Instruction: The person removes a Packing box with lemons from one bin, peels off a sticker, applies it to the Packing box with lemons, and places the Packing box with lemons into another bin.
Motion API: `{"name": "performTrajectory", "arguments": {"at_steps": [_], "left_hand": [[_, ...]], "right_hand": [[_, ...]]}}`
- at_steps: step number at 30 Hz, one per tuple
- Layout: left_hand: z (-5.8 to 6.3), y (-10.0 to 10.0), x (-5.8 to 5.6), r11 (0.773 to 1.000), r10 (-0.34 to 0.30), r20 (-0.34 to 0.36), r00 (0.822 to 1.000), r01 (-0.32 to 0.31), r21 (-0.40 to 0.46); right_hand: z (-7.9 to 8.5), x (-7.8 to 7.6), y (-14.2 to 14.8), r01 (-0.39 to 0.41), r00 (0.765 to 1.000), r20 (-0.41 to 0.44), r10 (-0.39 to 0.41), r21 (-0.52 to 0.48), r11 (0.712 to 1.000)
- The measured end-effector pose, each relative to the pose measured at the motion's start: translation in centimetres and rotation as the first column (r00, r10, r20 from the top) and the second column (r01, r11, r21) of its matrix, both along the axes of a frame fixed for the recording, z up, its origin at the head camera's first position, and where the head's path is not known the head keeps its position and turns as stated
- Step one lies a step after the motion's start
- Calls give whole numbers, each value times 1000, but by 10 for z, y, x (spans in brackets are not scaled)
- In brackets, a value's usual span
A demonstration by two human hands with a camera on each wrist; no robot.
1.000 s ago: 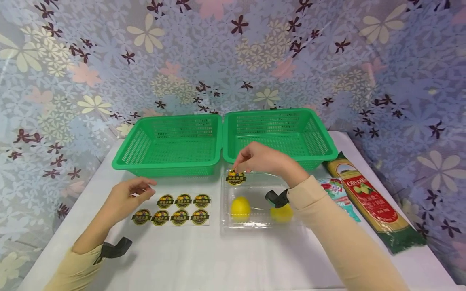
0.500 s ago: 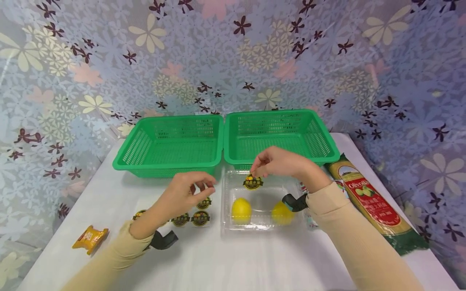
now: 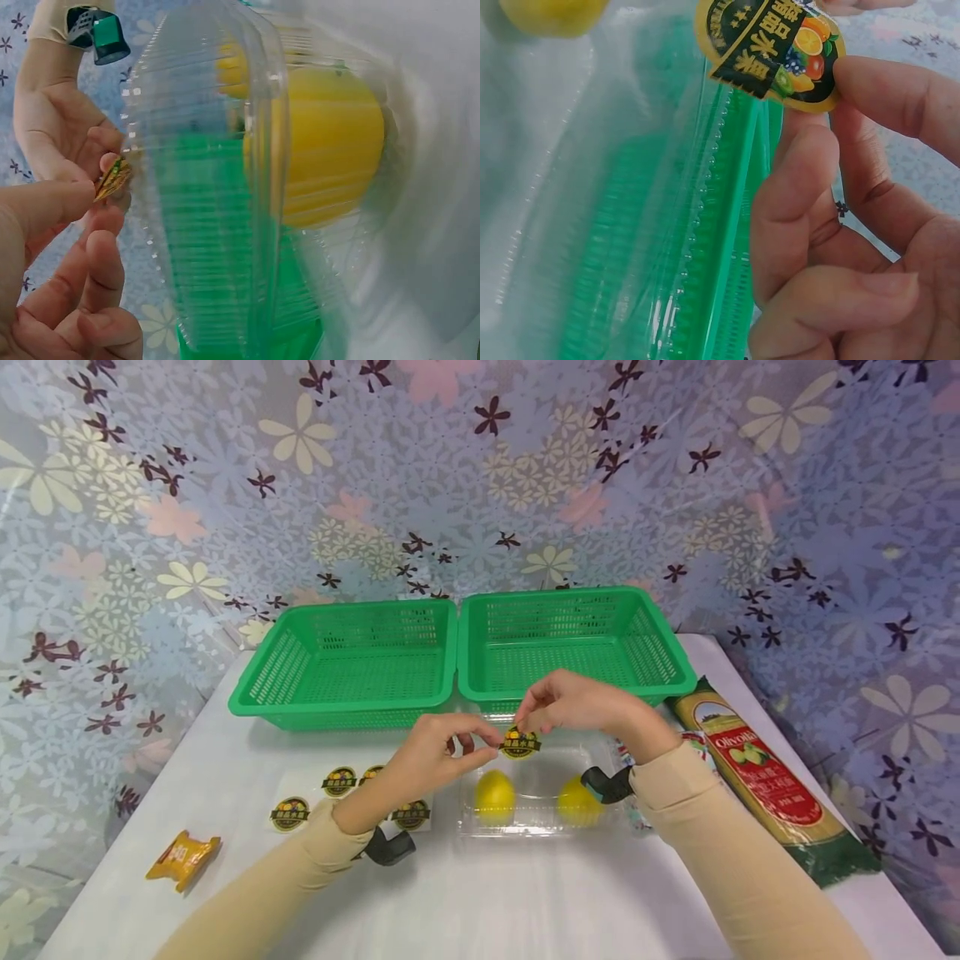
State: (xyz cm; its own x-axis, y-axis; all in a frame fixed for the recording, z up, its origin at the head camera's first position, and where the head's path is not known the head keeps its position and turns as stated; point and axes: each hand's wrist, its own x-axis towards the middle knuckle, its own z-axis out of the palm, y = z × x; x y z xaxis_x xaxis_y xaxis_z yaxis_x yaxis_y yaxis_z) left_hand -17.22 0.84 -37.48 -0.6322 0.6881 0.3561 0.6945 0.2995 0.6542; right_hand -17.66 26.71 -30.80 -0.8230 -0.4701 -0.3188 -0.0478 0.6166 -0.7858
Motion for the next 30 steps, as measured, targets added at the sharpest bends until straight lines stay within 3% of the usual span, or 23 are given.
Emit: {"name": "performTrajectory", "arguments": {"at_steps": [11,16,24,30], "left_hand": [[-7,11,-3,1000,15,27,1000,-15,9],[-8,12,-4,1000,12,49,999,-12,7],[-5,16,-5,999,33,86,996,-33,-7],[-5,19,-5,999,48,128,991,-45,-25]], "right_hand": [[-9,6,2,13,1000,20,-13,-20,1000],[-16,16,8,16,999,-40,-18,-64,998],[-26,35,12,73,986,-146,-79,-48,996],[-31,41,14,125,977,-169,-130,-38,991]]}}
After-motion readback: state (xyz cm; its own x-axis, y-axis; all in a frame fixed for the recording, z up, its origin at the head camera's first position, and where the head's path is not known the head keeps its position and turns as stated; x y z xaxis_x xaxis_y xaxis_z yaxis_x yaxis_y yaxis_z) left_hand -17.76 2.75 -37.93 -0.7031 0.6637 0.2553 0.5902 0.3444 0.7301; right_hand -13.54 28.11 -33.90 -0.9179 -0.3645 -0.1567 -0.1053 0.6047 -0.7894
